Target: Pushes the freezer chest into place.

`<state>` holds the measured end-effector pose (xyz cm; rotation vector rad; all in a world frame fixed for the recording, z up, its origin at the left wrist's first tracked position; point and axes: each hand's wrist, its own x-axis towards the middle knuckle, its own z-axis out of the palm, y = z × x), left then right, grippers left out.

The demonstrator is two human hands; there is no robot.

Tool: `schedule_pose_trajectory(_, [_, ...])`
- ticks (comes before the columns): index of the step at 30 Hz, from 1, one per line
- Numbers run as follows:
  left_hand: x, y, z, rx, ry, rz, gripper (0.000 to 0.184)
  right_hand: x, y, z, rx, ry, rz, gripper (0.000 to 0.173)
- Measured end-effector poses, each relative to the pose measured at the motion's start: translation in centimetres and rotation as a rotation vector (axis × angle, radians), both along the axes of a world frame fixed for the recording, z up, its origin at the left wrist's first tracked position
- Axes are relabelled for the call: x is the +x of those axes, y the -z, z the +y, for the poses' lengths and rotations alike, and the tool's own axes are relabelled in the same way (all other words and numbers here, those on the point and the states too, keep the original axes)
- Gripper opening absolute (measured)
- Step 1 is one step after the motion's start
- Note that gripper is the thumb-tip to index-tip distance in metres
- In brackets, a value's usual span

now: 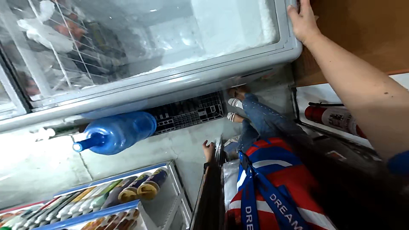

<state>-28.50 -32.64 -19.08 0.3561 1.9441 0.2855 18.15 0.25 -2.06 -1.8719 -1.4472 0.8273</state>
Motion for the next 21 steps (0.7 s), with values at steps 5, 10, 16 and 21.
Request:
schedule_pose_trajectory(5, [-0.1, -0.7, 1.2, -0.005, -0.014, 0.007, 0.055, 0.1, -0.2, -0.1, -0.006, -0.009, -0.003, 0.061])
schedule_pose_trajectory(10, [-0.6, -0.4, 2.0, 0.017, -0.012, 0.009, 0.055, 0.2, -0.2, 0.0, -0.013, -0.019, 0.012, 0.061])
schedule_pose_trajectory(16, [0.3, -0.8, 2.9, 0.015, -0.017, -0.002, 0.054, 0.2, -0.2, -0.1, 0.001, -0.022, 0.023, 0.061])
schedule_pose_trajectory(21, [0.6, -0.5, 1.9, 0.021, -0.069, -0.029, 0.054, 0.5, 0.2, -0.3, 0.007, -0.033, 0.005, 0.062])
